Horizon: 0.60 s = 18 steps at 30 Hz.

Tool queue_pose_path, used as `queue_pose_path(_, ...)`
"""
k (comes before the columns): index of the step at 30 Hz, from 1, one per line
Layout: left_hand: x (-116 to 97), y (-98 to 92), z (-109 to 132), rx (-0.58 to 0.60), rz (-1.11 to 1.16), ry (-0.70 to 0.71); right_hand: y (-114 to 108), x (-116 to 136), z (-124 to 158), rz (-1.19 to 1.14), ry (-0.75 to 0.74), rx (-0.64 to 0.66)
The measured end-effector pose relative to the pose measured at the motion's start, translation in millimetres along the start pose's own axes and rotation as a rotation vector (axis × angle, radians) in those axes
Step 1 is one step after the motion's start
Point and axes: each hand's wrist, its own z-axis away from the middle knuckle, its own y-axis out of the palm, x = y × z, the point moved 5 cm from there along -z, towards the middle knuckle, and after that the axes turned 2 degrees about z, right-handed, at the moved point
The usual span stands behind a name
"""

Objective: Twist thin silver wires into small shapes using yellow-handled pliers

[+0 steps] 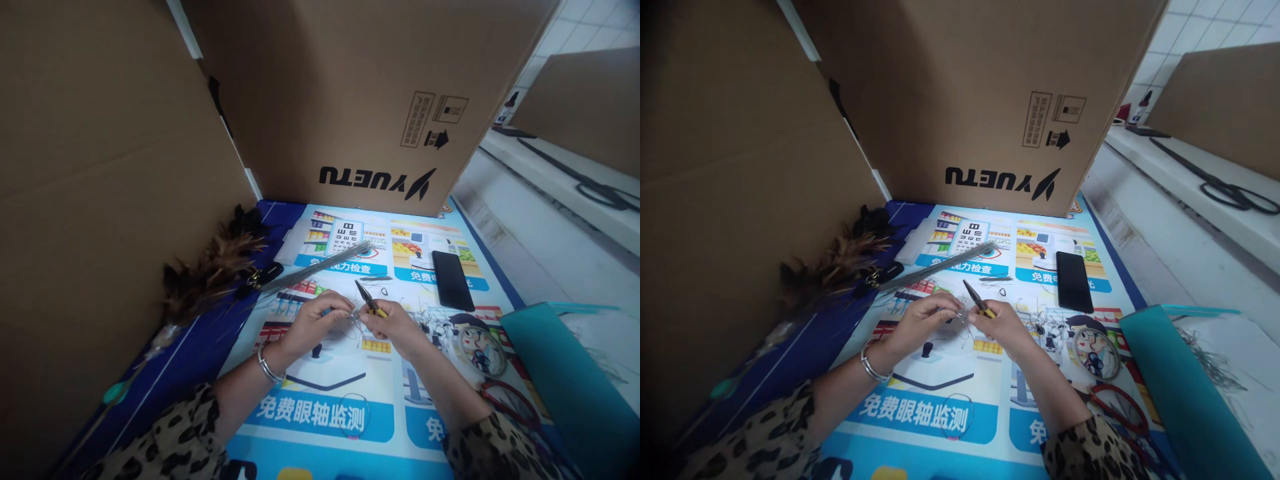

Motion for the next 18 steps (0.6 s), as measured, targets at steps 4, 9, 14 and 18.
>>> queue_pose_path(4,-0.6,0.5,1.1,0.004,-0.020,0.008,0.0,-1.5,-0.6,-0.100,0.018,-0.005)
queue_pose_path(9,-0.8,1.0,2.0,0.007,-0.048,0.012,-1.6,-0.6,-1.6,-0.151,0.001,-0.050)
queue_pose_path(14,0.5,0.9,2.0,-0.005,-0.057,-0.053,-3.2,-0.8,-1.3,-0.167,-0.019,-0.083)
queue_pose_path(18,5.5,1.6,3.7,-0.008,-0.025,-0.140,-6.1,-3.6,-1.9,-0.198,-0.059,-0.112)
